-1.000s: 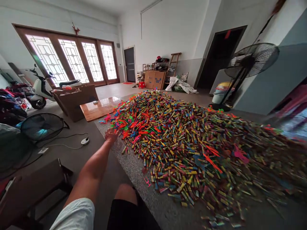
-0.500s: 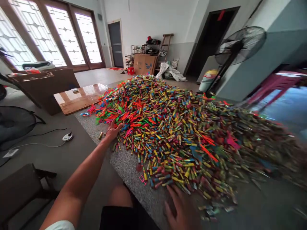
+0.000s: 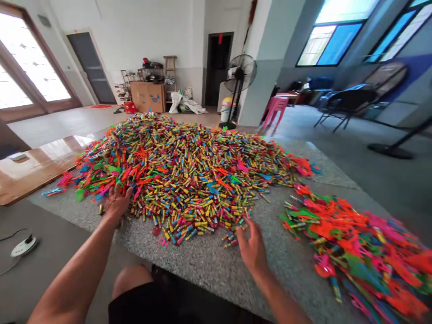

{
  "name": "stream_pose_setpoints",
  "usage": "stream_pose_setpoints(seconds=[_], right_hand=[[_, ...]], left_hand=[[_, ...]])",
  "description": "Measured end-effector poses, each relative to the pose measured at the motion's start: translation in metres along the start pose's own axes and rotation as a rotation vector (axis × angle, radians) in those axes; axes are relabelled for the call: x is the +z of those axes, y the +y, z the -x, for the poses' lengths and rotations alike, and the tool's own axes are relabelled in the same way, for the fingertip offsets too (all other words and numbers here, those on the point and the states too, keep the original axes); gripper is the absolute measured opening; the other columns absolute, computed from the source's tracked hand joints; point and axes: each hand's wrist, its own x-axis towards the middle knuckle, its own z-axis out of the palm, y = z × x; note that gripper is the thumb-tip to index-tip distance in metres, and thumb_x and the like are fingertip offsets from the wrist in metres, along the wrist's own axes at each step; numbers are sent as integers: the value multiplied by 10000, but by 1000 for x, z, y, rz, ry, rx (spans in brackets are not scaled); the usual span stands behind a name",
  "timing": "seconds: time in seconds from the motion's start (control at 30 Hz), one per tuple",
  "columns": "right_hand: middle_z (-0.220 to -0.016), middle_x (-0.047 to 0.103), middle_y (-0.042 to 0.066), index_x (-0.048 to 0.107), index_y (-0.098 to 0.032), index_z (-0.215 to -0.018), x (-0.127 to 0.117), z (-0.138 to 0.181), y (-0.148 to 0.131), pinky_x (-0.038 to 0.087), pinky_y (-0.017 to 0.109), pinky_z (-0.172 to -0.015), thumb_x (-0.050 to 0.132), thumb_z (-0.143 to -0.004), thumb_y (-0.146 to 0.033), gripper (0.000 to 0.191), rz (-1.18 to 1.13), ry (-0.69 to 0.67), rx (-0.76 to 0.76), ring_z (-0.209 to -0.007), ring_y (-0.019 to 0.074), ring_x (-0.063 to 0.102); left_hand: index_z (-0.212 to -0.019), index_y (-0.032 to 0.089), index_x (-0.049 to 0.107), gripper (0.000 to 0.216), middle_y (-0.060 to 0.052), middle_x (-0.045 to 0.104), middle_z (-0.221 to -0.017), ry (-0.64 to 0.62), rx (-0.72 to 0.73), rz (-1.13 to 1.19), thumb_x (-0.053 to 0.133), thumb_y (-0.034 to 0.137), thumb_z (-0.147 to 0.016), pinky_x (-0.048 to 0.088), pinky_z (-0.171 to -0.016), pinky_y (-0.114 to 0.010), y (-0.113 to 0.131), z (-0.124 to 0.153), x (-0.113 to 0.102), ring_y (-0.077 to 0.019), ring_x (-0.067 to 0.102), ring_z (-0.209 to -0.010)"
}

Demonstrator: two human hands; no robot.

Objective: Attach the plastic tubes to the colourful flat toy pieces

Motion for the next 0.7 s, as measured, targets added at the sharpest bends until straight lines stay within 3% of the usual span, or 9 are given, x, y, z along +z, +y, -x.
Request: stream_pose_setpoints(seconds=[0.1,0.17,0.27,0.33,0.43,0.5,0.7], right_hand=[[-1301,652,224,623,-133,-1299,6,-17,20,464,574,-1120,577,-938,-628,615,-7,88,135,-1222,354,606],[-1294,640,229,606,-130,-1296,18,-26,23,462,570,-1107,567,-926,-639,630,-34,112,183,-1202,355,599],[-1344,619,228,578,-141,-1319,42,-39,18,429,559,-1143,549,-935,-614,610,-74,147,194,-1267,351,563],[-1393,594,247,565,-126,-1335,57,-46,13,393,553,-1180,542,-940,-594,613,-89,179,200,-1333,355,528],[-1428,569,273,542,-102,-1366,74,-53,6,384,553,-1187,529,-949,-570,626,-115,207,212,-1367,363,509],[-1444,563,271,531,-106,-1384,81,-57,3,384,552,-1187,531,-951,-556,624,-133,210,221,-1377,363,503],[-1470,542,278,546,-91,-1388,100,-72,-14,336,559,-1220,543,-946,-524,619,-199,194,308,-1416,378,456]], left_hand=[[-1634,201,415,854,-181,333,-1745,131,-31,-57,405,743,-974,344,-1226,-649,21,14,-6,-457,332,-1571],[-1606,210,435,805,-161,356,-1732,195,59,-40,428,716,-980,337,-1241,-621,45,39,-4,-426,315,-1583],[-1595,198,447,749,-159,463,-1653,103,403,44,454,657,-1003,327,-1286,-490,87,100,9,-329,369,-1568],[-1603,188,448,751,-171,493,-1624,10,510,65,488,637,-1002,330,-1288,-480,112,146,20,-321,401,-1550],[-1619,198,454,813,-184,433,-1678,-55,549,22,584,657,-960,265,-1311,-539,143,204,39,-363,334,-1594],[-1635,203,442,853,-188,414,-1696,-91,542,5,595,683,-947,245,-1315,-556,158,228,48,-377,292,-1617],[-1682,200,364,989,-196,429,-1689,-147,493,52,620,744,-898,264,-1308,-571,194,251,57,-399,289,-1620]])
